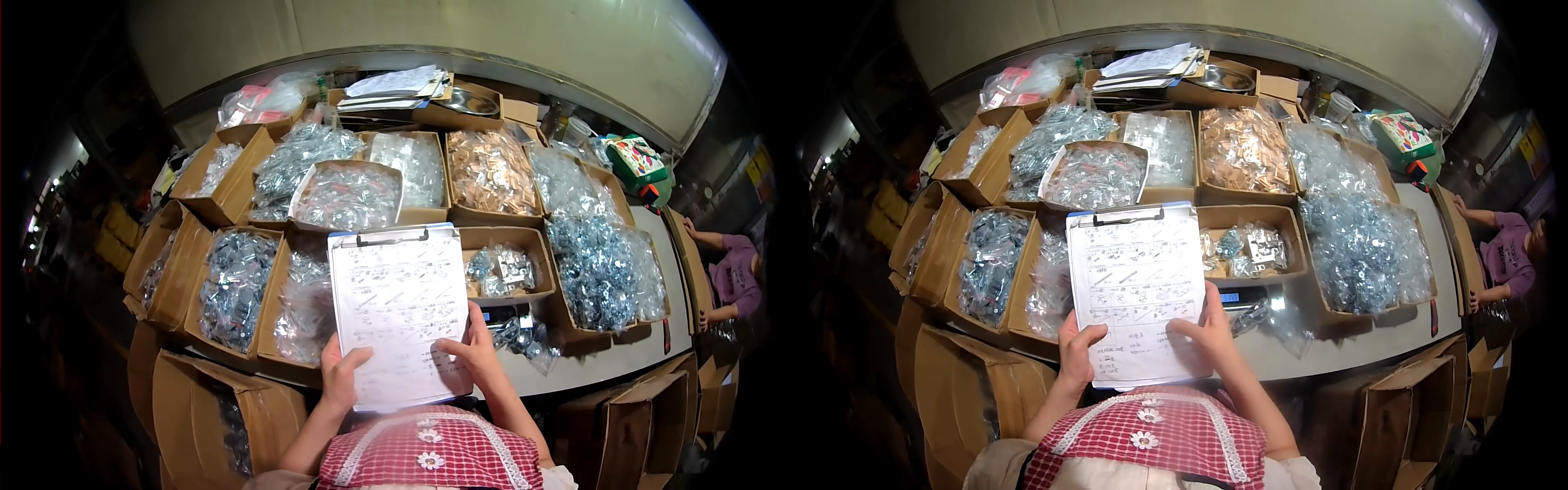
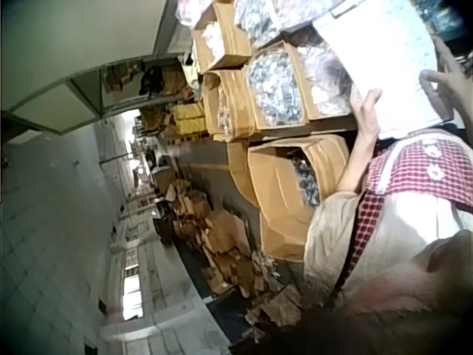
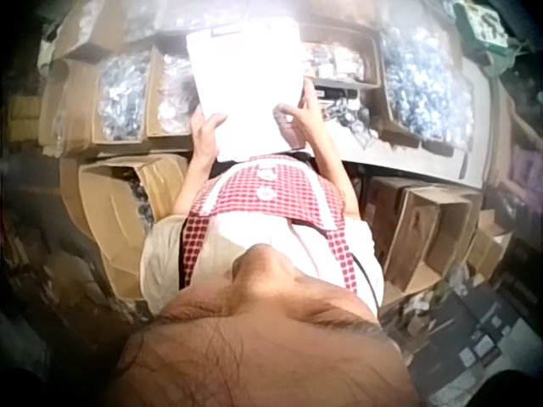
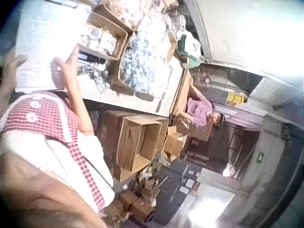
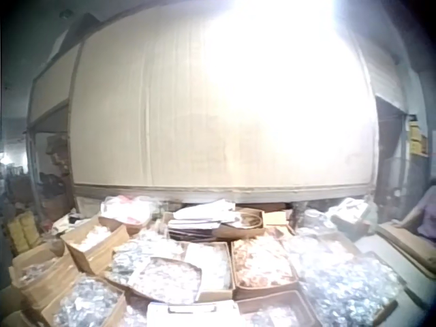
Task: The person holds a clipboard with a list and picks up small hardware parts from various boxes to count them and verify inventory.
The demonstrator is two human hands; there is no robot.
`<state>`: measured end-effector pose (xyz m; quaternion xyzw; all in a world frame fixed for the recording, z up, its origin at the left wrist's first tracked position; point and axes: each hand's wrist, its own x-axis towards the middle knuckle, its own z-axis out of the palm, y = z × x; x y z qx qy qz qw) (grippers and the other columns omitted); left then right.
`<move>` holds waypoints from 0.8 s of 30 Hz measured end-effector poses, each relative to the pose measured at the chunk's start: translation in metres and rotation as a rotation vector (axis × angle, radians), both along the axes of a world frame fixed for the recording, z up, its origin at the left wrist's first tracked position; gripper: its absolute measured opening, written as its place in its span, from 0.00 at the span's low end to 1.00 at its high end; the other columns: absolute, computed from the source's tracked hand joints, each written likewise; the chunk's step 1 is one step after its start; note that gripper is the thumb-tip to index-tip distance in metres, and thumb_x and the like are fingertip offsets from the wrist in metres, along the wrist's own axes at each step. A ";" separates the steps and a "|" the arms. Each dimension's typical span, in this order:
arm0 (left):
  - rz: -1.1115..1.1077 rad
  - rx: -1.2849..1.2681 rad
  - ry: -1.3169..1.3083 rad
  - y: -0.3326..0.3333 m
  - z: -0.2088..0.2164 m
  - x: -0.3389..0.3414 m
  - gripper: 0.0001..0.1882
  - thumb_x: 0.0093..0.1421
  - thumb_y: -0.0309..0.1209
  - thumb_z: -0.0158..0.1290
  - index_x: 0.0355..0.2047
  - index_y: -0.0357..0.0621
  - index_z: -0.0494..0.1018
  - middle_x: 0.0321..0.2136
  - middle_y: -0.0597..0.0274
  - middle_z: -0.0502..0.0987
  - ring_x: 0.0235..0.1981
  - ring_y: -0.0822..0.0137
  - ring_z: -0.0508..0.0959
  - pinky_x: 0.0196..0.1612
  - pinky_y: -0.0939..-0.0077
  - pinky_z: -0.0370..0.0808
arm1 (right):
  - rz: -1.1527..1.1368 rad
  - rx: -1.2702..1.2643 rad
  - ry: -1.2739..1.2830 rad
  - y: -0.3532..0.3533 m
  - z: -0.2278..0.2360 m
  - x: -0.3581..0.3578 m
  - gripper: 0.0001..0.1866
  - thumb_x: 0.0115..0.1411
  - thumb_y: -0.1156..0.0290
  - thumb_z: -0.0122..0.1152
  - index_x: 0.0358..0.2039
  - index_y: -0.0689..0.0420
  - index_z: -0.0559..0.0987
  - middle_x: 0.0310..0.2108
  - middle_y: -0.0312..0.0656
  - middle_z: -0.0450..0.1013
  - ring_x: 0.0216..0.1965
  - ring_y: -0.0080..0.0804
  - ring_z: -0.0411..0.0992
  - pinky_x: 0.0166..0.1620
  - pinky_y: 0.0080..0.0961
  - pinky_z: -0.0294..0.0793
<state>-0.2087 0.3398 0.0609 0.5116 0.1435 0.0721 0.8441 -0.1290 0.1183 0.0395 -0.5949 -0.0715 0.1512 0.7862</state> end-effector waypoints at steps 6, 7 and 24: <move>-0.009 -0.010 0.004 0.000 0.001 0.007 0.24 0.52 0.18 0.46 0.51 0.27 0.65 0.45 0.48 0.76 0.44 0.62 0.78 0.50 0.72 0.73 | -0.048 -0.111 -0.026 0.005 0.003 -0.002 0.45 0.45 0.73 0.72 0.61 0.63 0.57 0.52 0.51 0.68 0.55 0.37 0.68 0.57 0.32 0.67; -0.019 -0.010 0.004 -0.001 0.001 0.009 0.24 0.52 0.18 0.46 0.51 0.27 0.65 0.45 0.48 0.76 0.44 0.62 0.78 0.50 0.72 0.73 | -0.057 -0.112 -0.025 0.004 0.002 -0.001 0.45 0.45 0.73 0.72 0.61 0.63 0.57 0.52 0.51 0.68 0.55 0.37 0.68 0.57 0.32 0.67; -0.125 0.058 -0.026 -0.021 -0.004 0.017 0.32 0.46 0.20 0.50 0.56 0.30 0.60 0.48 0.48 0.73 0.49 0.59 0.76 0.54 0.69 0.70 | -0.220 -0.229 -0.030 -0.017 0.012 0.018 0.38 0.38 0.84 0.69 0.53 0.65 0.67 0.44 0.44 0.74 0.45 0.29 0.74 0.47 0.25 0.74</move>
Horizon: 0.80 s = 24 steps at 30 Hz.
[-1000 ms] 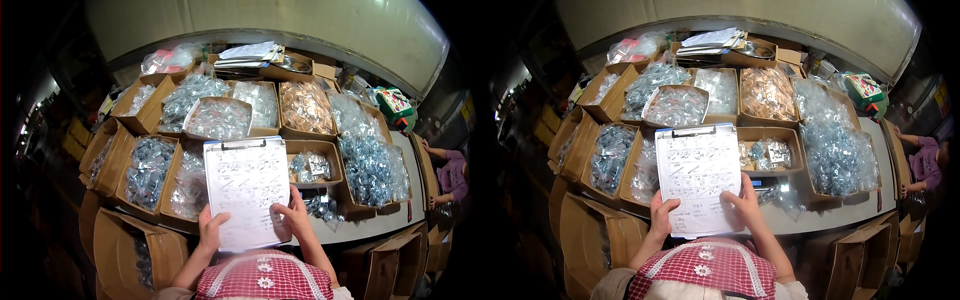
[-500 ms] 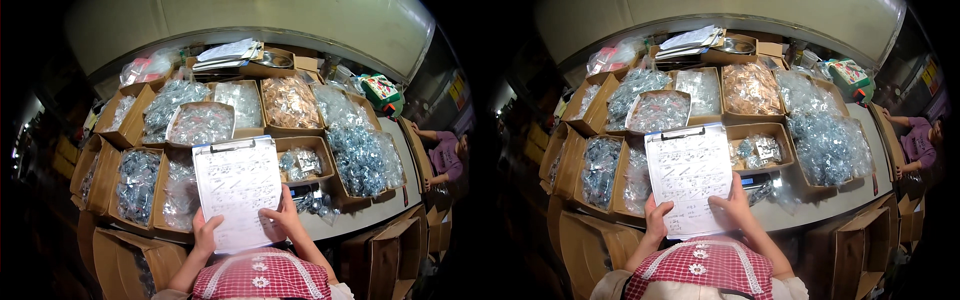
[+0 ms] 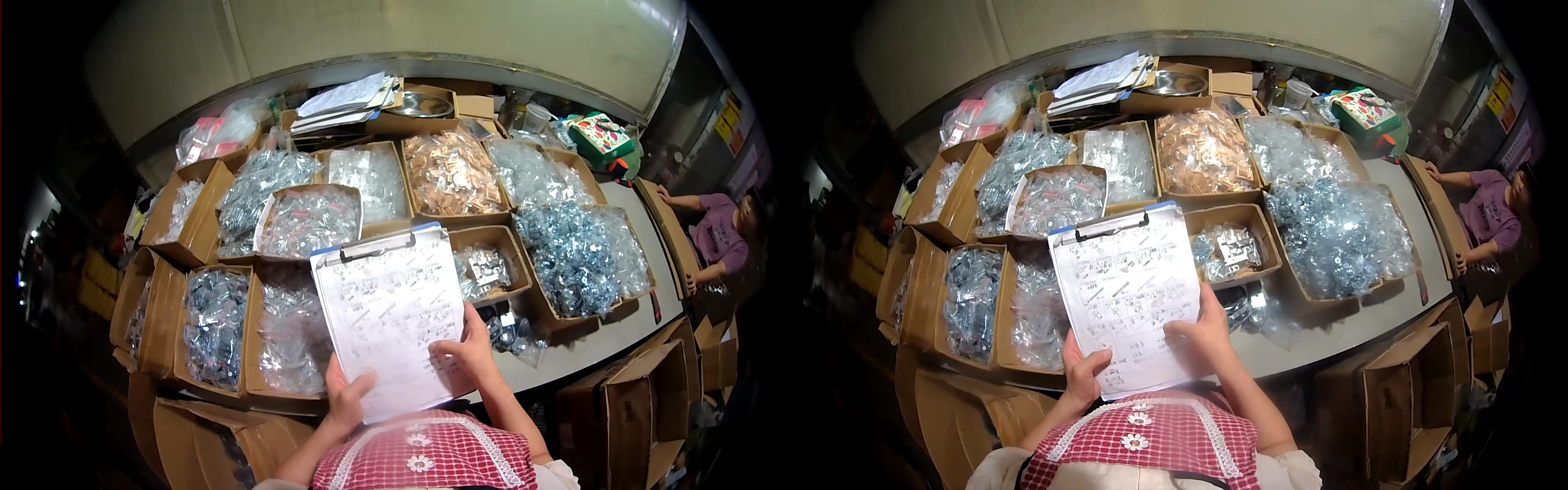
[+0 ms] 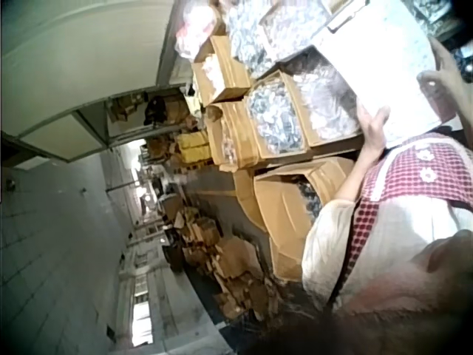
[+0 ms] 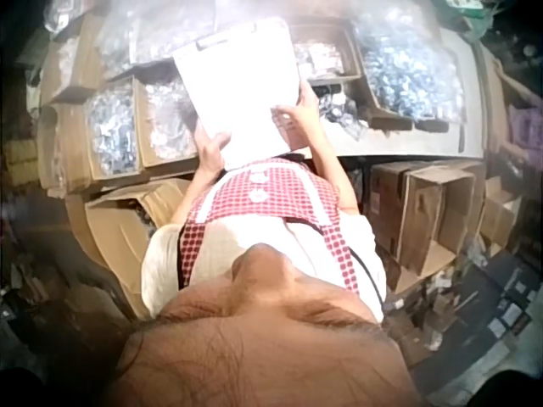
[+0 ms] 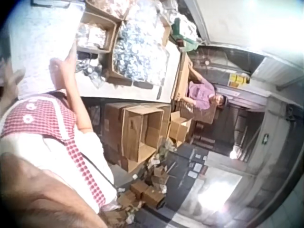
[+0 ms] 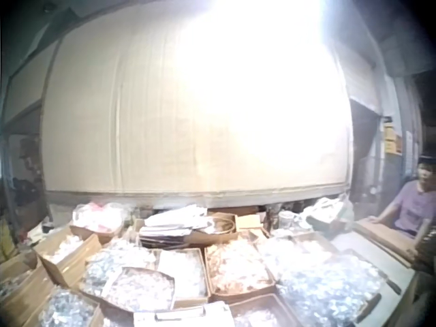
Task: The person holds a clipboard with a list and picks up small hardware parts from various boxes to count them and verify inventory.
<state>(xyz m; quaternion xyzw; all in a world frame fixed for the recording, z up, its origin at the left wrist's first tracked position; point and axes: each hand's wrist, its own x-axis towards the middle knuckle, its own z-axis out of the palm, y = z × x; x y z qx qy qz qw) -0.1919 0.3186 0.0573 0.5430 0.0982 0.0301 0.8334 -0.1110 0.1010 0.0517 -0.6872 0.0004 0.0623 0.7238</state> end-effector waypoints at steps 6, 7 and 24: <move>-0.089 -0.037 0.015 -0.006 0.004 0.000 0.31 0.49 0.21 0.50 0.56 0.30 0.60 0.48 0.51 0.73 0.48 0.64 0.74 0.52 0.72 0.70 | -0.062 0.100 0.110 -0.005 0.006 -0.014 0.33 0.39 0.84 0.67 0.49 0.65 0.69 0.41 0.42 0.75 0.41 0.26 0.74 0.44 0.22 0.74; -0.107 -0.019 -0.016 -0.006 -0.004 0.000 0.31 0.49 0.22 0.50 0.56 0.30 0.60 0.47 0.51 0.73 0.47 0.64 0.74 0.51 0.72 0.71 | -0.099 0.103 0.094 -0.005 0.007 -0.017 0.31 0.39 0.85 0.67 0.48 0.65 0.69 0.40 0.43 0.75 0.40 0.27 0.75 0.43 0.22 0.75; -0.508 0.213 0.010 -0.043 0.007 0.045 0.27 0.56 0.16 0.52 0.56 0.38 0.59 0.53 0.56 0.66 0.45 0.66 0.79 0.41 0.78 0.76 | -0.702 0.343 0.169 -0.122 0.024 -0.076 0.32 0.34 0.81 0.58 0.47 0.66 0.72 0.38 0.42 0.75 0.35 0.30 0.74 0.34 0.20 0.75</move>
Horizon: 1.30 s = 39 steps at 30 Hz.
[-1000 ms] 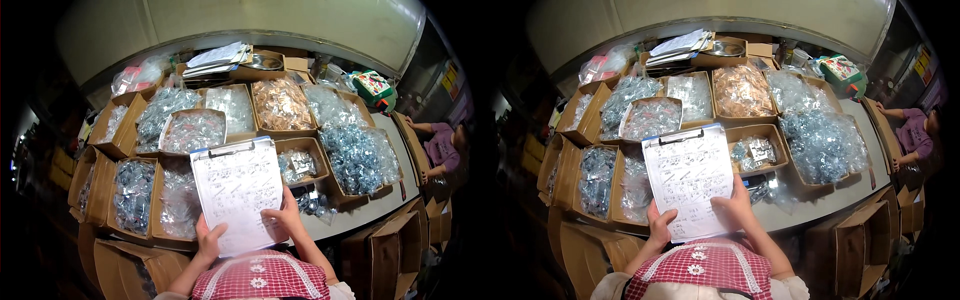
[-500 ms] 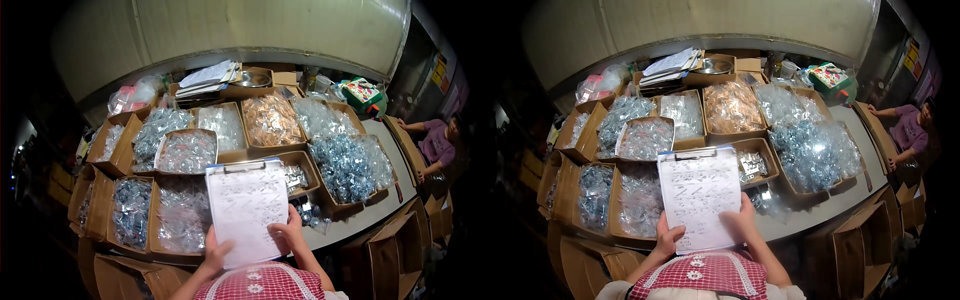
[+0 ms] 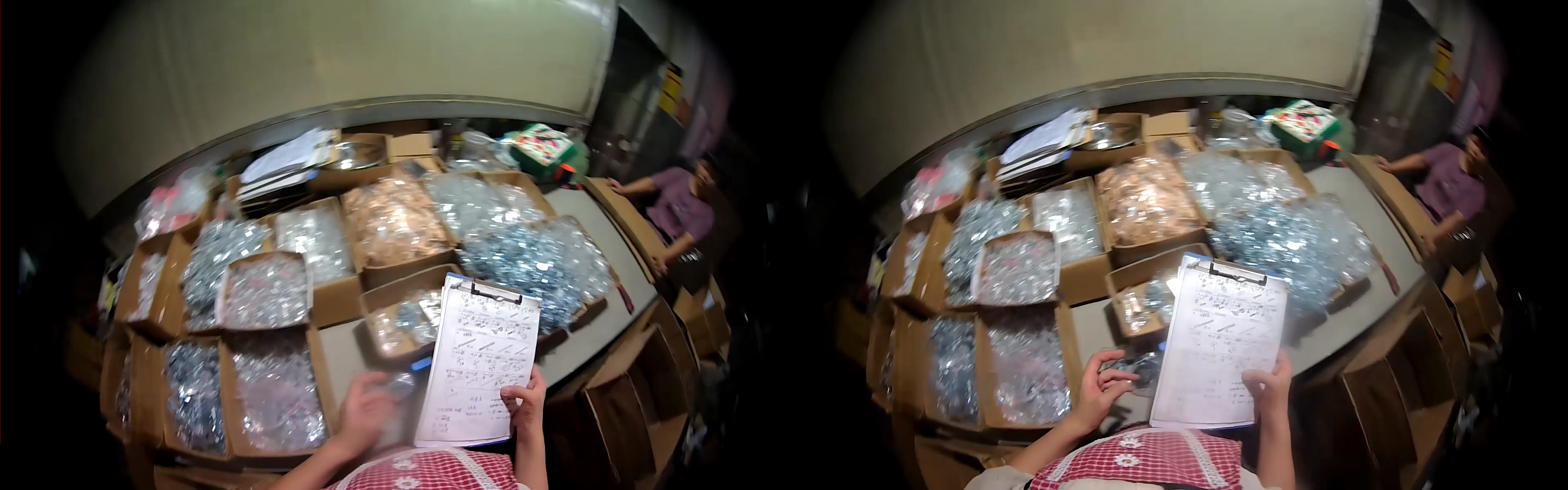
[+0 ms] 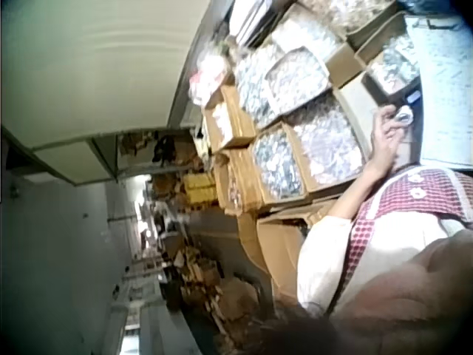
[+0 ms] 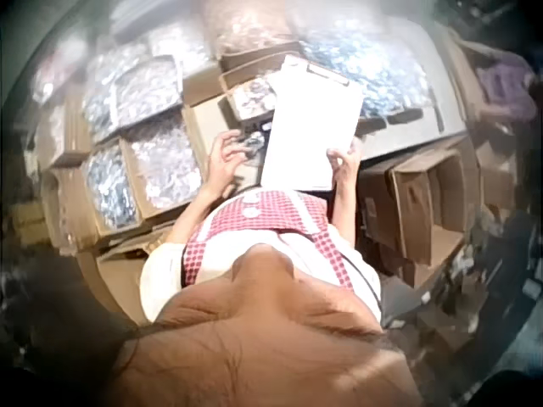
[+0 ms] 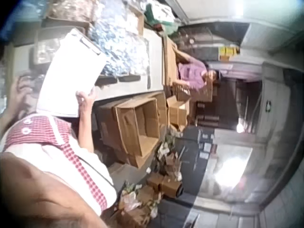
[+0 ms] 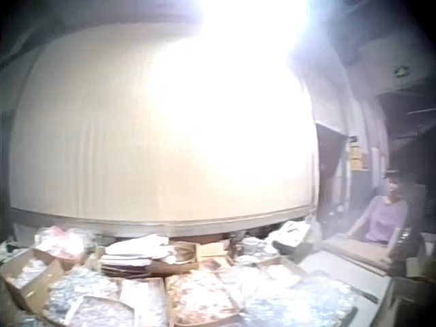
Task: The person holds a clipboard with a list and picks up small hardware parts from various boxes to count them and verify inventory.
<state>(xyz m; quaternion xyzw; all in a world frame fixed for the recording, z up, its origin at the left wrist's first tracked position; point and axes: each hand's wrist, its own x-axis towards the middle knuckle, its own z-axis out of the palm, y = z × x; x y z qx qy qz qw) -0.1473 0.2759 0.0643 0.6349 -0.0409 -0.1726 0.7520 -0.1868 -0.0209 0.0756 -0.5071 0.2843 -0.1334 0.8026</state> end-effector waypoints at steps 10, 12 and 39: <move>-0.359 0.281 -0.569 -0.082 0.008 0.081 0.20 0.56 0.14 0.47 0.50 0.37 0.65 0.50 0.55 0.64 0.44 0.62 0.79 0.42 0.78 0.77 | -0.454 0.002 -0.135 -0.060 -0.039 -0.096 0.40 0.30 0.79 0.55 0.53 0.69 0.70 0.44 0.46 0.76 0.41 0.36 0.77 0.42 0.22 0.78; -0.465 0.297 -0.663 -0.112 0.006 0.097 0.20 0.55 0.14 0.47 0.49 0.38 0.65 0.50 0.54 0.64 0.44 0.61 0.79 0.43 0.76 0.78 | -0.505 0.051 -0.214 -0.059 -0.038 -0.110 0.40 0.30 0.77 0.54 0.53 0.70 0.69 0.45 0.48 0.76 0.44 0.41 0.76 0.50 0.28 0.75; -1.613 0.702 -1.444 -0.143 -0.048 0.108 0.35 0.56 0.33 0.48 0.66 0.48 0.57 0.53 0.55 0.67 0.42 0.63 0.73 0.46 0.73 0.70 | -0.812 -0.199 -0.471 -0.273 0.054 -0.165 0.45 0.31 0.77 0.52 0.58 0.69 0.64 0.54 0.50 0.68 0.56 0.46 0.66 0.63 0.32 0.60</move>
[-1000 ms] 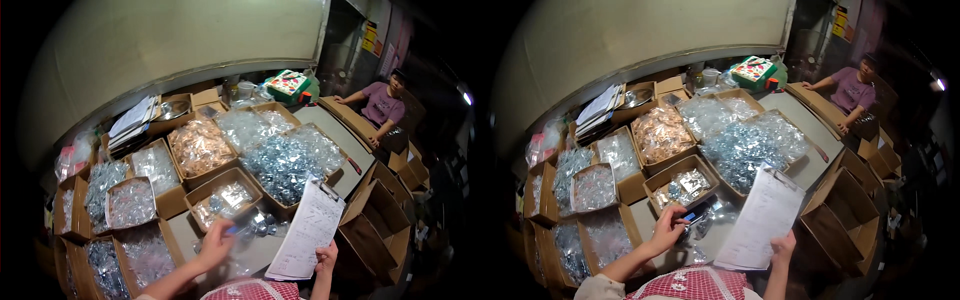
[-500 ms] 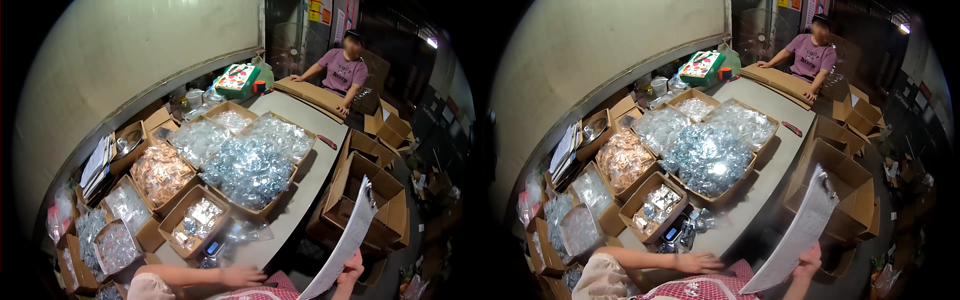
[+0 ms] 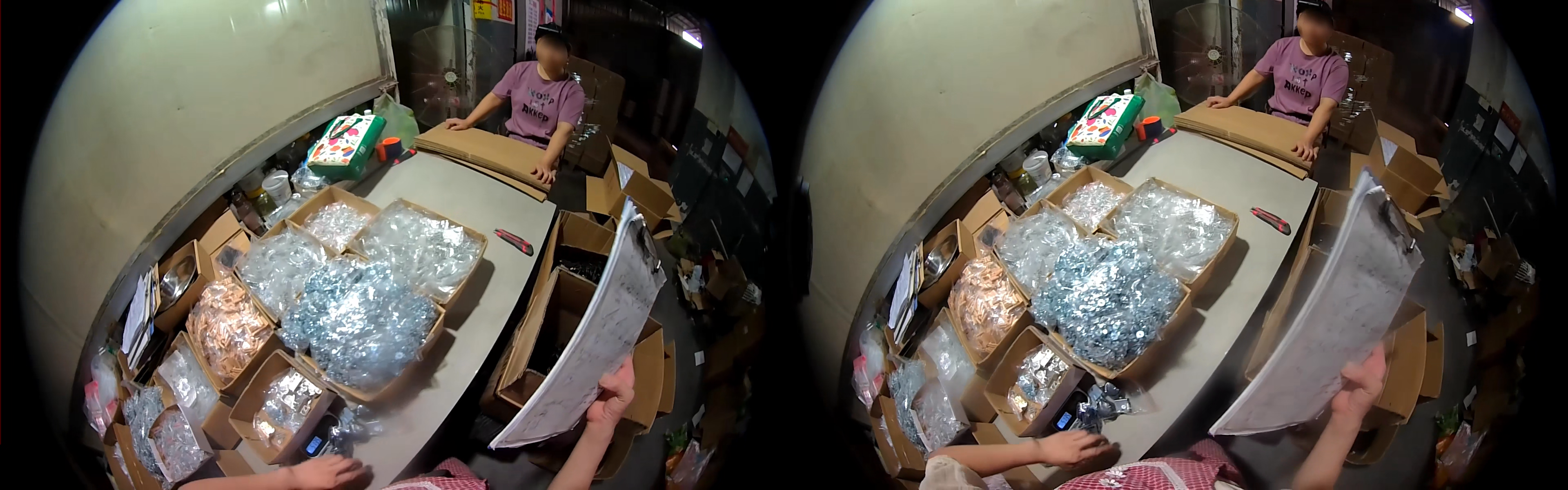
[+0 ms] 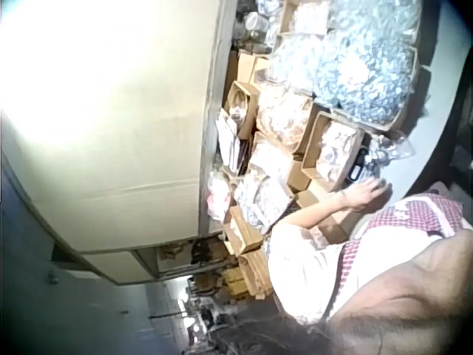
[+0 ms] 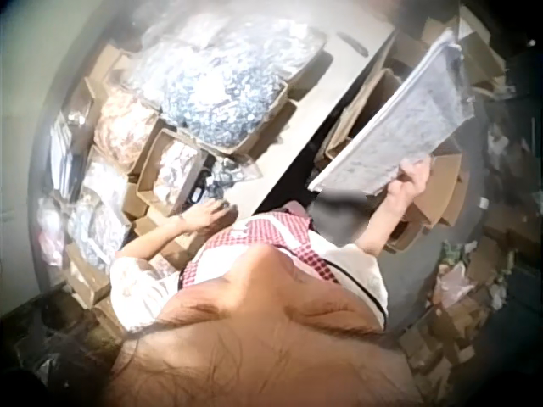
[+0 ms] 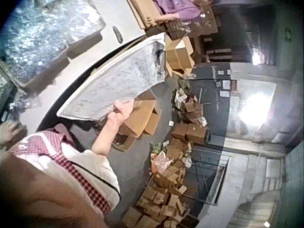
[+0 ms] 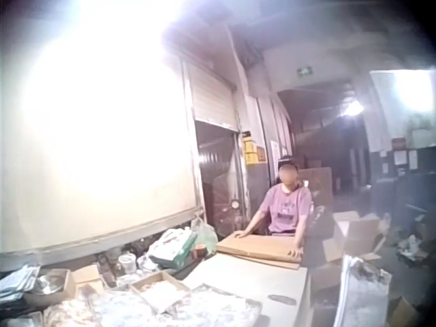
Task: The person holds a clipboard with a list and picks up small hardware parts from various boxes to count them and verify inventory.
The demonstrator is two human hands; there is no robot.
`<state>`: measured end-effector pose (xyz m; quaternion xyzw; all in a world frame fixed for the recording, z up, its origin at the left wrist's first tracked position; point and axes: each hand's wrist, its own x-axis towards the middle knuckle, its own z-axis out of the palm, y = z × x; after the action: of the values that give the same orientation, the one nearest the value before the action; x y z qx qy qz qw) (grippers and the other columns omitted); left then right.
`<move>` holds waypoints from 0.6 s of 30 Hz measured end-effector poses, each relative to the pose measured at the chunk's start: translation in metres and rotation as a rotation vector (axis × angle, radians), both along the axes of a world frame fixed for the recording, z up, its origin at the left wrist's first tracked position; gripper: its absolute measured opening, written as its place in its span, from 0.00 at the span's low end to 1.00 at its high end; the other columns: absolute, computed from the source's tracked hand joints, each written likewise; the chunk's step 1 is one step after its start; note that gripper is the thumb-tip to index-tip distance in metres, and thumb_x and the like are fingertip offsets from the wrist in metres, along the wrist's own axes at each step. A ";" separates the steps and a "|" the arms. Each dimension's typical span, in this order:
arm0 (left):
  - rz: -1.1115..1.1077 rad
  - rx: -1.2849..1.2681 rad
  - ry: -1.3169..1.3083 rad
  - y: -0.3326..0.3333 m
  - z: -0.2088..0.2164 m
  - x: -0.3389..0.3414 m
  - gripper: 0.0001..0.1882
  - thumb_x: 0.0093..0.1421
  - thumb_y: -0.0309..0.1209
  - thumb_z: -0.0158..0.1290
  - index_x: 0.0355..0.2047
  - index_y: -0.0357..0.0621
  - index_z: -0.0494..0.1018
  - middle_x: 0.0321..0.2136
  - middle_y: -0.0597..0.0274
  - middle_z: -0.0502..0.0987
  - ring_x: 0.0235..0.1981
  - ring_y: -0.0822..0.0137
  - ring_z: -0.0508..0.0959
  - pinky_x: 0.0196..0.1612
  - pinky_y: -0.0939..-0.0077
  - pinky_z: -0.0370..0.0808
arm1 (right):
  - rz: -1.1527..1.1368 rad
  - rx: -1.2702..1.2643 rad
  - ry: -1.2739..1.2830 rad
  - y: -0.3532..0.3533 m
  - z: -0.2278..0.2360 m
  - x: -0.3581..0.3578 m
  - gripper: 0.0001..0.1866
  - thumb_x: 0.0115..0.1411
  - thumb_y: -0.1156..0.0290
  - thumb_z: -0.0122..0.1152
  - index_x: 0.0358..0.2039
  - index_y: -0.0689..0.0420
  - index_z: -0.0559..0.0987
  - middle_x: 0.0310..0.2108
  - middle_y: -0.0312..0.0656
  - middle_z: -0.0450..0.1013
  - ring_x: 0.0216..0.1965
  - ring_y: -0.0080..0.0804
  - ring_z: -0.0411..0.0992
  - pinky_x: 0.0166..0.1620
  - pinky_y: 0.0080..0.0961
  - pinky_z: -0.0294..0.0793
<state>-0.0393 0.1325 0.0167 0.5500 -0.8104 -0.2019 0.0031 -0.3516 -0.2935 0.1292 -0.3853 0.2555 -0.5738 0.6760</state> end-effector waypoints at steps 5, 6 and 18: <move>0.126 -0.467 -0.054 -0.188 0.074 0.027 0.39 0.43 0.33 0.57 0.60 0.47 0.65 0.48 0.54 0.69 0.41 0.55 0.71 0.42 0.65 0.70 | 0.033 0.042 0.006 -0.019 -0.011 0.024 0.41 0.31 0.81 0.52 0.55 0.69 0.66 0.51 0.49 0.70 0.52 0.42 0.69 0.58 0.31 0.66; 0.222 -0.539 0.027 -0.235 0.091 0.028 0.36 0.42 0.31 0.58 0.57 0.48 0.68 0.46 0.54 0.69 0.42 0.54 0.70 0.44 0.62 0.69 | 0.020 0.057 -0.001 -0.022 -0.016 0.026 0.40 0.31 0.83 0.53 0.54 0.70 0.66 0.50 0.48 0.71 0.51 0.40 0.71 0.56 0.30 0.68; 0.364 -0.550 -0.481 -0.466 0.035 0.135 0.10 0.51 0.28 0.53 0.34 0.43 0.77 0.36 0.55 0.73 0.45 0.56 0.72 0.49 0.63 0.67 | 0.173 0.077 0.130 -0.025 -0.025 0.043 0.42 0.30 0.86 0.56 0.55 0.70 0.66 0.49 0.48 0.72 0.52 0.38 0.71 0.57 0.27 0.66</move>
<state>0.0960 -0.3332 0.0515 0.6948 -0.7011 0.1604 -0.0037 -0.3091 -0.3182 0.1044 -0.4162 0.2865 -0.4768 0.7193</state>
